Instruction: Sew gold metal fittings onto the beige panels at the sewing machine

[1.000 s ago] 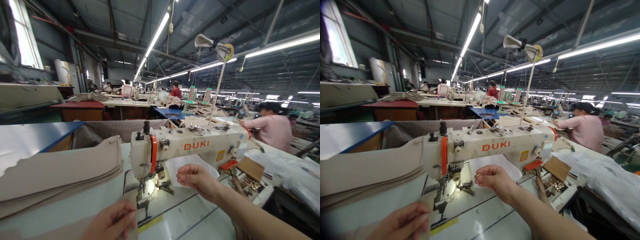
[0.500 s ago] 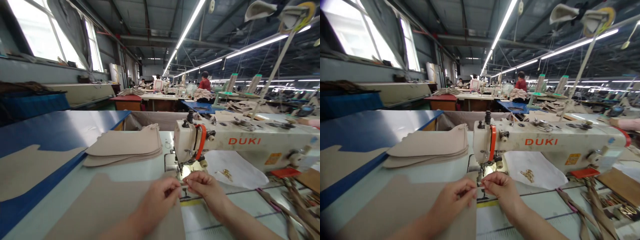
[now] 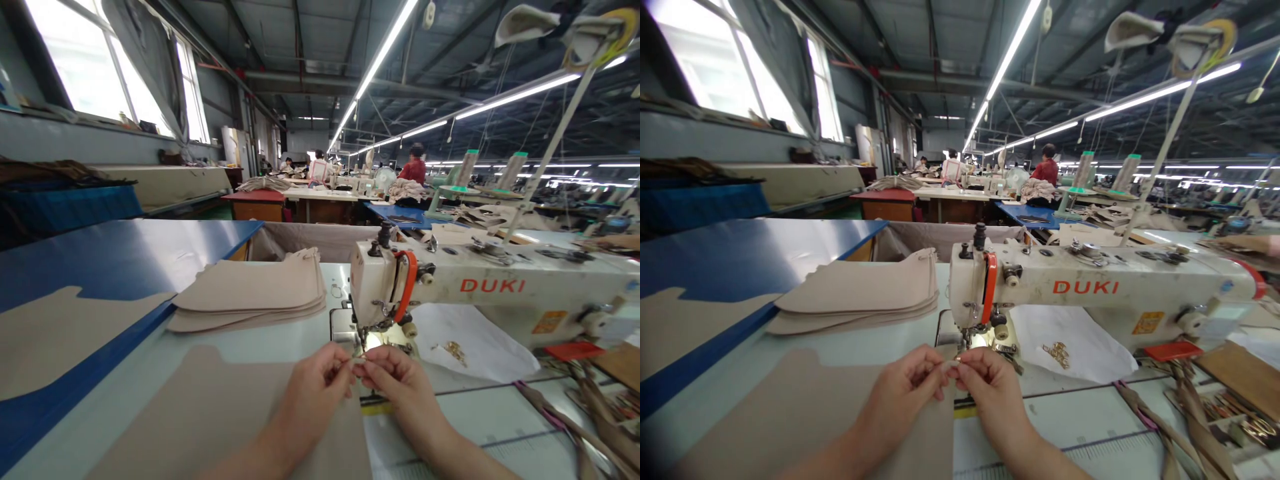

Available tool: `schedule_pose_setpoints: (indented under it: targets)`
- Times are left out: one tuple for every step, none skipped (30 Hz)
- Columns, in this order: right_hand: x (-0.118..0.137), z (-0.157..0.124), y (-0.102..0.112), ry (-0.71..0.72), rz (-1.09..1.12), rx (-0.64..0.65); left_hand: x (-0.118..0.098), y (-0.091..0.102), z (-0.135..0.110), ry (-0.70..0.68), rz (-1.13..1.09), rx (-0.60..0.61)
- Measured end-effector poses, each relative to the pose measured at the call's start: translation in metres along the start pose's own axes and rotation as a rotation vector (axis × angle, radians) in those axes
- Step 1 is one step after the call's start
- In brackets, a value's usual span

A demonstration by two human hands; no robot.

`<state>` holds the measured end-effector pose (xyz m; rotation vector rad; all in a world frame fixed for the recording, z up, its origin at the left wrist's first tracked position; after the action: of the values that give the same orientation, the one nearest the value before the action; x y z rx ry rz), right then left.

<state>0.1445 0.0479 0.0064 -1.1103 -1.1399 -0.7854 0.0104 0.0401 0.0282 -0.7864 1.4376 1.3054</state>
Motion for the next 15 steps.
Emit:
schedule_pose_setpoints:
  targets:
    - [0.001, 0.0, 0.0, 0.031, -0.029, -0.008, 0.0, 0.0, 0.0, 0.009, 0.0, -0.004]
    - [0.001, 0.001, -0.001, 0.063, -0.06, -0.015, 0.001, 0.0, -0.001, 0.017, 0.003, -0.006]
    - [0.002, 0.001, -0.001, 0.096, -0.093, -0.02, 0.002, -0.001, -0.001, 0.021, 0.012, -0.005]
    - [0.003, 0.002, -0.002, 0.128, -0.128, -0.022, 0.003, -0.002, -0.001, 0.021, 0.029, 0.001]
    - [0.004, 0.002, -0.002, 0.158, -0.171, -0.023, 0.004, -0.003, -0.002, 0.016, 0.052, 0.013]
    - [0.005, 0.002, -0.002, 0.187, -0.225, -0.027, 0.005, -0.006, -0.002, 0.005, 0.079, 0.034]
    - [0.005, 0.002, -0.003, 0.211, -0.292, -0.033, 0.006, -0.008, -0.002, -0.009, 0.1, 0.064]
    - [0.006, 0.002, -0.003, 0.229, -0.368, -0.039, 0.006, -0.011, -0.003, -0.021, 0.108, 0.099]
    - [0.007, 0.001, -0.004, 0.24, -0.444, -0.041, 0.007, -0.013, -0.003, -0.028, 0.101, 0.129]
    - [0.008, -0.001, -0.005, 0.248, -0.508, -0.035, 0.007, -0.014, -0.002, -0.028, 0.081, 0.152]
    - [0.009, -0.003, -0.007, 0.253, -0.557, -0.019, 0.007, -0.014, -0.002, -0.023, 0.05, 0.163]
    - [0.011, -0.005, -0.009, 0.257, -0.587, 0.005, 0.007, -0.013, -0.001, -0.012, 0.01, 0.167]
    - [0.012, -0.007, -0.011, 0.259, -0.603, 0.036, 0.006, -0.012, 0.001, 0.0, -0.033, 0.169]
    - [0.014, -0.01, -0.012, 0.263, -0.606, 0.063, 0.006, -0.01, 0.002, 0.011, -0.074, 0.175]
    - [0.016, -0.011, -0.013, 0.264, -0.6, 0.085, 0.006, -0.009, 0.004, 0.021, -0.11, 0.188]
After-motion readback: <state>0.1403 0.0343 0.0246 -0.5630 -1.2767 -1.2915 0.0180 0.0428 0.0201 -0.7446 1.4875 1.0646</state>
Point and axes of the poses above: each hand's wrist, its own z-axis towards the middle knuckle, its own y-axis out of the back of the hand, x = y × z, the point moved 6 cm from there along z, towards the middle knuckle, and after that the axes turned 9 degrees about x, right-handed, at the moved point
